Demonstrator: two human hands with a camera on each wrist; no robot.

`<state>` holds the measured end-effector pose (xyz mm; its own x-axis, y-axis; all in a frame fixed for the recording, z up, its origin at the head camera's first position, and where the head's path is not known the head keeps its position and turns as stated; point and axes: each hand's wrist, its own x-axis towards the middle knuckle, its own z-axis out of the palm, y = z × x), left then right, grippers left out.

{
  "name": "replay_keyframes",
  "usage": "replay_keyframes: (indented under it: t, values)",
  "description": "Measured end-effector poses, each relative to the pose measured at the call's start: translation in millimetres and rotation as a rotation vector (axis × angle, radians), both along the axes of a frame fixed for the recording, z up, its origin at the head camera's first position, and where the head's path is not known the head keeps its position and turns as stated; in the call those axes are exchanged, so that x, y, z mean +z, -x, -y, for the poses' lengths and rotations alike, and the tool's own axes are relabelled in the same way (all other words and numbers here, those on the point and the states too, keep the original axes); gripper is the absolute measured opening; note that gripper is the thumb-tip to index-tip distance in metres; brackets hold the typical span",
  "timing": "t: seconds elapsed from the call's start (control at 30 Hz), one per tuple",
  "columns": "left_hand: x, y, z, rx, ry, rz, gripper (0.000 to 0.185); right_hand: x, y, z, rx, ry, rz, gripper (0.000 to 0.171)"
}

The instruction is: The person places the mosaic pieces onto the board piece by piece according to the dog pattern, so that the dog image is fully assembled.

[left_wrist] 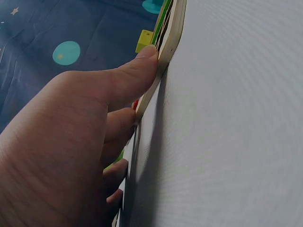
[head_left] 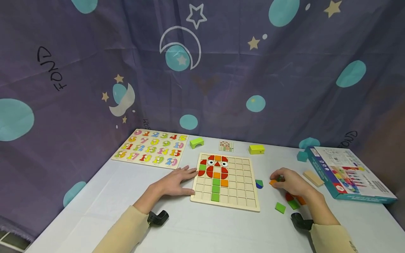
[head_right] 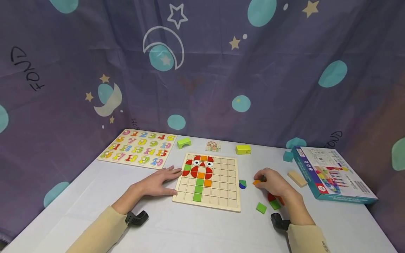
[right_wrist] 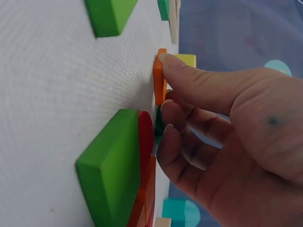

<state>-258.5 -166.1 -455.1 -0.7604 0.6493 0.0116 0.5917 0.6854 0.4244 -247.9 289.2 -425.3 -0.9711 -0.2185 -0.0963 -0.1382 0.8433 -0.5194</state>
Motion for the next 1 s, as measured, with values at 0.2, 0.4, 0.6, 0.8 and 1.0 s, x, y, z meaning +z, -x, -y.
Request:
replay_keyframes:
  t: [0.2,0.4,0.6,0.8,1.0]
  values:
    - [-0.2,-0.2,0.6,-0.001,-0.005,-0.002,0.08,2.0,-0.6,3.0,-0.003,-0.015,-0.004,0.023]
    - [0.0,-0.4,0.2,0.001,-0.003,-0.008,0.08,3.0,-3.4,5.1,0.027,-0.023,-0.008,0.025]
    - [-0.3,-0.9,0.1,0.006,0.003,-0.005,0.081,1.9,-4.1,8.0,0.022,-0.036,0.002,0.02]
    - [-1.3,-1.0,0.0,0.003,0.003,-0.005,0.081,2.7,-5.2,7.9,0.016,-0.01,0.005,0.015]
    - [-0.3,-0.9,0.0,-0.002,0.001,-0.003,0.081,6.9,-6.6,6.5,0.03,0.039,-0.008,0.01]
